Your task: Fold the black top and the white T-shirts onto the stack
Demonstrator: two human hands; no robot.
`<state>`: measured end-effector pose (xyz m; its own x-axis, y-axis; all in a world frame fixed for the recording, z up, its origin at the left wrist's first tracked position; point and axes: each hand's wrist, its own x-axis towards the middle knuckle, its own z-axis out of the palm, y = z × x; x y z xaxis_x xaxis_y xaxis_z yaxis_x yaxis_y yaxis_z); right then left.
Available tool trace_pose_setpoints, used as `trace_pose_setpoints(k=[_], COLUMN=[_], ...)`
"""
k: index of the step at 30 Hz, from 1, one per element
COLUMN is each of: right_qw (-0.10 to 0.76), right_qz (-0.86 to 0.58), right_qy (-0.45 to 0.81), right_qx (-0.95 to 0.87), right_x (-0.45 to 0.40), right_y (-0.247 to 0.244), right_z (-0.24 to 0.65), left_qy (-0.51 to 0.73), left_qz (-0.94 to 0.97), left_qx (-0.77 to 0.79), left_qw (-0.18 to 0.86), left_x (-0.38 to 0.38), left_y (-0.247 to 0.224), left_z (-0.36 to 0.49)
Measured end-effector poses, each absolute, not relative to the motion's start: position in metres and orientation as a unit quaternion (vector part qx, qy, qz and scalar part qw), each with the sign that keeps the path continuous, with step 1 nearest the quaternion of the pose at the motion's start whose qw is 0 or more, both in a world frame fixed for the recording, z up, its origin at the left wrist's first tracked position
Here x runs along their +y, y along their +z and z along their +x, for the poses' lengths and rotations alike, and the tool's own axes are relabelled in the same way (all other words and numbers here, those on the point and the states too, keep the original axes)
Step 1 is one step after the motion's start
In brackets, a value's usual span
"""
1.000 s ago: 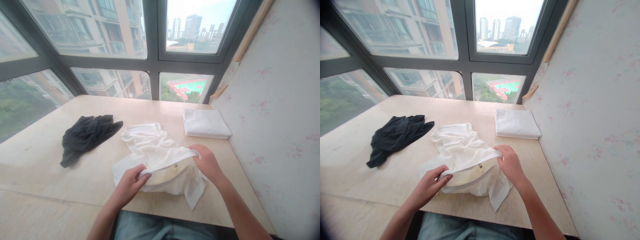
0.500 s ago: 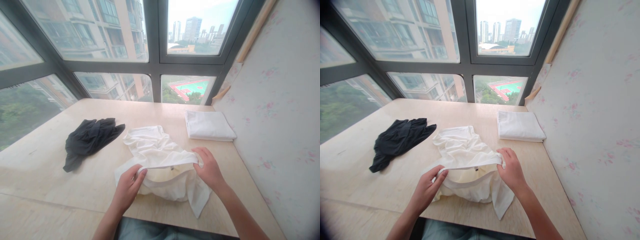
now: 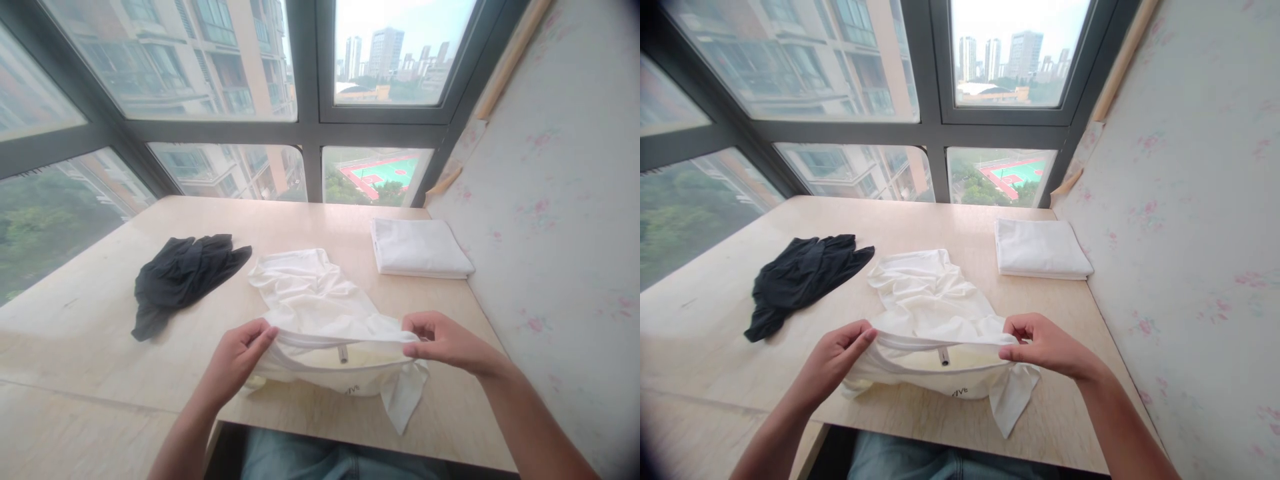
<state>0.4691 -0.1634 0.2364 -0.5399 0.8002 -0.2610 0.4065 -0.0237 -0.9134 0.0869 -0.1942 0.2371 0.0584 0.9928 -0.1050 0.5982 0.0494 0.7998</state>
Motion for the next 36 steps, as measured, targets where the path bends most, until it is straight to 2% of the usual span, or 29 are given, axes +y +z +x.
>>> trace_pose_setpoints(k=[4,7,13,16,19,21,24,26,28,32,36], right_qw=[0.164,0.135,0.21,0.148,0.092,0.12,0.224,0.292,0.321,0.243,0.192], right_qz=[-0.37,-0.394,-0.469,-0.421,-0.412,-0.442,-0.491,-0.512,-0.512,-0.494,-0.51], right_qy=[0.52,0.525,0.521,0.552,0.503,0.431,0.363,0.377,0.432,0.6,0.613], right_qx=[-0.753,-0.742,-0.682,-0.705,-0.755,-0.777,-0.76,-0.715,-0.669,-0.581,-0.571], right_x=[-0.162,-0.163,-0.166,-0.168,-0.165,-0.159,-0.15,-0.145,-0.14,-0.125,-0.106], right_y=[0.25,0.247,0.248,0.275,0.303,0.315,0.318,0.312,0.303,0.277,0.248], right_z=[0.475,0.474,0.476,0.481,0.484,0.484,0.482,0.48,0.478,0.479,0.486], left_qy=[0.255,0.247,0.212,0.195,0.21,0.224,0.248,0.268,0.282,0.274,0.255], left_qz=[0.638,0.663,0.708,0.725,0.732,0.731,0.723,0.721,0.724,0.736,0.722], left_qx=[0.604,0.594,0.589,0.583,0.587,0.588,0.58,0.573,0.569,0.562,0.584], left_qw=[0.404,0.383,0.327,0.312,0.275,0.265,0.281,0.284,0.271,0.26,0.271], left_x=[-0.189,-0.187,-0.187,-0.182,-0.175,-0.17,-0.163,-0.156,-0.147,-0.124,-0.105], left_y=[0.249,0.258,0.283,0.301,0.321,0.332,0.34,0.337,0.327,0.291,0.252], left_z=[0.072,0.061,0.039,0.029,0.026,0.03,0.04,0.046,0.049,0.052,0.06])
